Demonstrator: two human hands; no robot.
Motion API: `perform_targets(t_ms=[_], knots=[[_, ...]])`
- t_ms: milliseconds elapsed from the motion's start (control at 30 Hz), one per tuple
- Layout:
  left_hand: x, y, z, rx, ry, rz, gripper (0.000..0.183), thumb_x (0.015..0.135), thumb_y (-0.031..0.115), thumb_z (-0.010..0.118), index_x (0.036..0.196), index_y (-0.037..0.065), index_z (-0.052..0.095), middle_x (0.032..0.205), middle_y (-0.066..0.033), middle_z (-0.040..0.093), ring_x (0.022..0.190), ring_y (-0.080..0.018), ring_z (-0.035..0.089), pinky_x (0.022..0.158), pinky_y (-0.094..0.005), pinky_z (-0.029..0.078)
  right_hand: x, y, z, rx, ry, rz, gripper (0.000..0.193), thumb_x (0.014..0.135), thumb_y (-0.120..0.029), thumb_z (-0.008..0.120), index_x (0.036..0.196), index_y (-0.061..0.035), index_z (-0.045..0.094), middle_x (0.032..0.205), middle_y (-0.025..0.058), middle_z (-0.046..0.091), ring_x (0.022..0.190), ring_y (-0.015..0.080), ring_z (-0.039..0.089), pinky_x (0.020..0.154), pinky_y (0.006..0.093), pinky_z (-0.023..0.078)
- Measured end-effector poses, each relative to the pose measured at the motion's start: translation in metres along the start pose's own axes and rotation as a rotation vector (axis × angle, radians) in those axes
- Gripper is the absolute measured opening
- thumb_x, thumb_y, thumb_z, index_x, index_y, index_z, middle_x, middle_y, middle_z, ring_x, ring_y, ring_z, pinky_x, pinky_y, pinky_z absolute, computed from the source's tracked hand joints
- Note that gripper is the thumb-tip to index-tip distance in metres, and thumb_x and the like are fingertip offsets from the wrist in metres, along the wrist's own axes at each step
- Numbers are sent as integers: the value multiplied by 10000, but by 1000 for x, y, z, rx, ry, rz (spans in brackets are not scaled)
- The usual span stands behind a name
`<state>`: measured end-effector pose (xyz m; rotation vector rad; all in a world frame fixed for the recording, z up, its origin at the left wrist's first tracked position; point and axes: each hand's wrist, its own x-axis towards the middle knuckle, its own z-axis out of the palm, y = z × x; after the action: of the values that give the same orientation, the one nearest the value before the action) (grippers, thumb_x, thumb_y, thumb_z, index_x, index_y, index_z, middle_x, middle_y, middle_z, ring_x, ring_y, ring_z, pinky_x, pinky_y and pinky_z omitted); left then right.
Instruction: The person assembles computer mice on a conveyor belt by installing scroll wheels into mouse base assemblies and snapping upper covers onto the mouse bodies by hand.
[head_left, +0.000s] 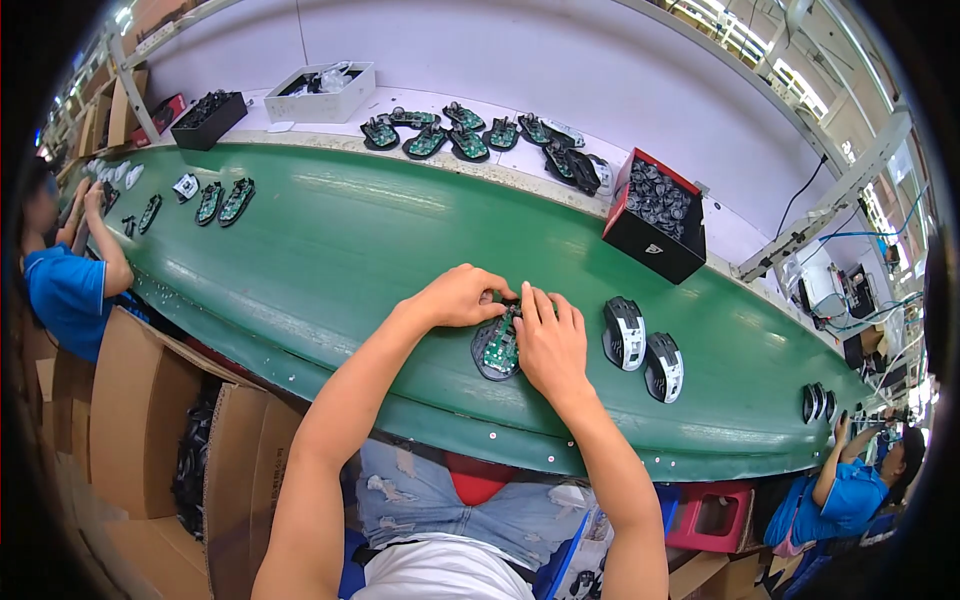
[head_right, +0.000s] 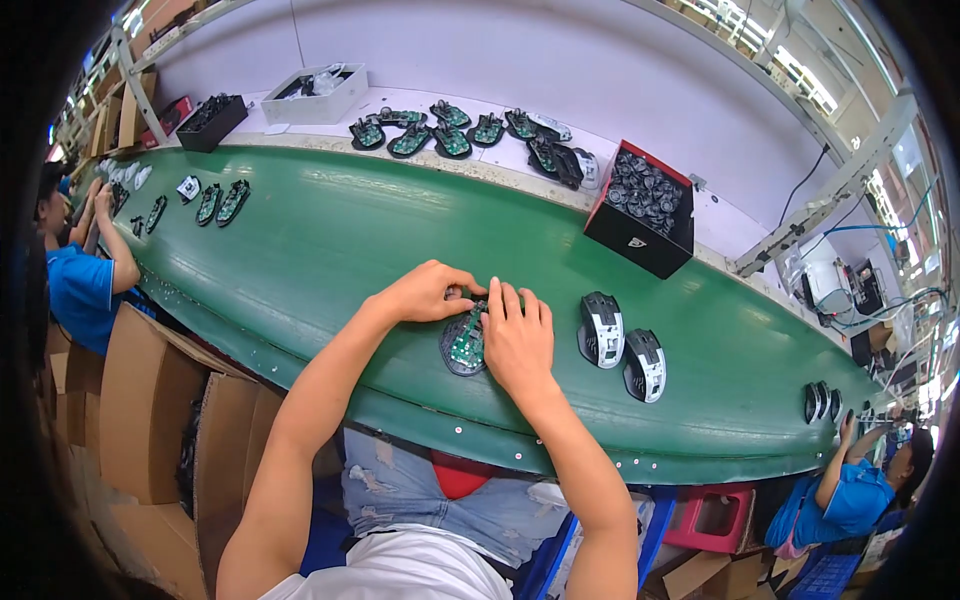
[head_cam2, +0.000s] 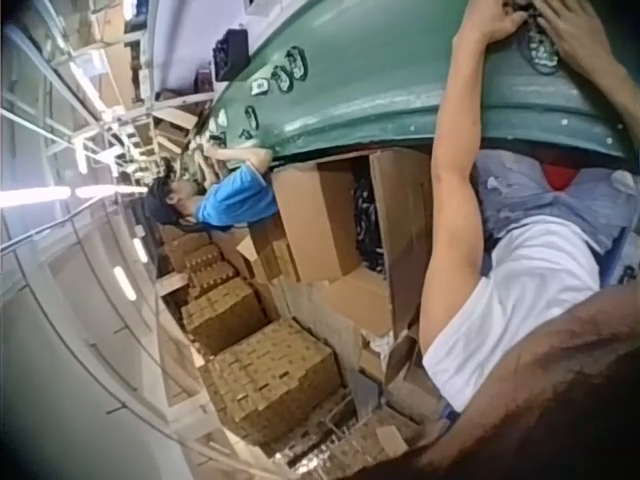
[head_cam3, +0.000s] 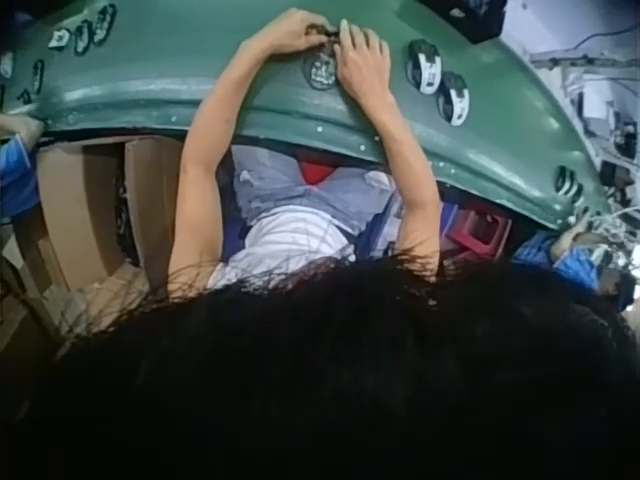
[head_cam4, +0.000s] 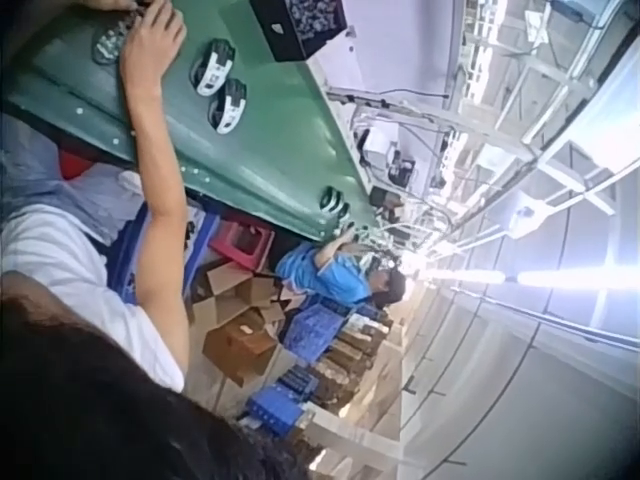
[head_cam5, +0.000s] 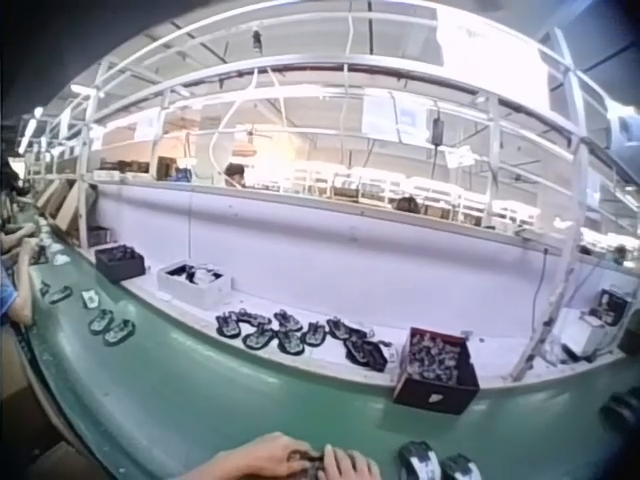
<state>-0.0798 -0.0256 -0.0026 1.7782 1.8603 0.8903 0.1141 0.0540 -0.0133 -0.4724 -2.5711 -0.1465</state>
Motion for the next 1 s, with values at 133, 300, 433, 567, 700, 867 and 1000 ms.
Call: perform_targets(t_ms=[133,300,433,567,700,867,1000], knots=[[0,-4,3,-15,44,61,271,805,201,732,1046,79,741,750,-124,684,700,-275,659,687,-384,524,1,-1,6,-17,-62,21,532,920,-230,610,1388,-1,507,1279,124,591,1175,320,540,1005,447,419],[0,4,1,-7,11,-21,266,800,218,733,1033,90,744,745,-122,686,721,-288,673,701,-398,530,2,5,1,32,-107,9,534,941,-242,584,1405,2,484,1305,131,579,1205,329,522,1032,465,398],[2,3,6,-36,48,-8,257,797,215,739,1016,81,732,747,-111,683,713,-288,670,686,-393,526,3,8,7,139,-54,95,520,955,-242,567,1419,-25,478,1319,133,571,1213,326,516,1036,462,392],[1,16,11,30,65,-74,191,801,227,749,879,61,693,750,-94,685,710,-287,669,672,-395,522,3,20,10,170,-6,144,372,963,-251,565,1281,-65,616,1237,128,617,1165,319,550,1025,459,393],[-3,14,21,127,79,6,245,803,254,773,874,50,657,678,-92,651,649,-276,660,611,-387,503,11,42,3,651,136,227,229,948,-173,588,1116,-55,690,1117,134,663,1060,329,606,943,421,467],[-4,26,14,81,87,-89,273,799,315,777,920,90,680,678,-71,651,687,-288,666,658,-415,525,7,63,-24,589,183,233,186,901,-105,622,1058,-38,697,1080,142,683,1015,335,638,901,404,500],[-5,21,21,108,152,-38,268,801,303,776,989,125,708,674,-70,647,692,-282,663,658,-413,524,4,58,-24,715,-6,162,242,831,-126,701,1064,-63,715,1047,134,698,973,324,654,856,397,519]])
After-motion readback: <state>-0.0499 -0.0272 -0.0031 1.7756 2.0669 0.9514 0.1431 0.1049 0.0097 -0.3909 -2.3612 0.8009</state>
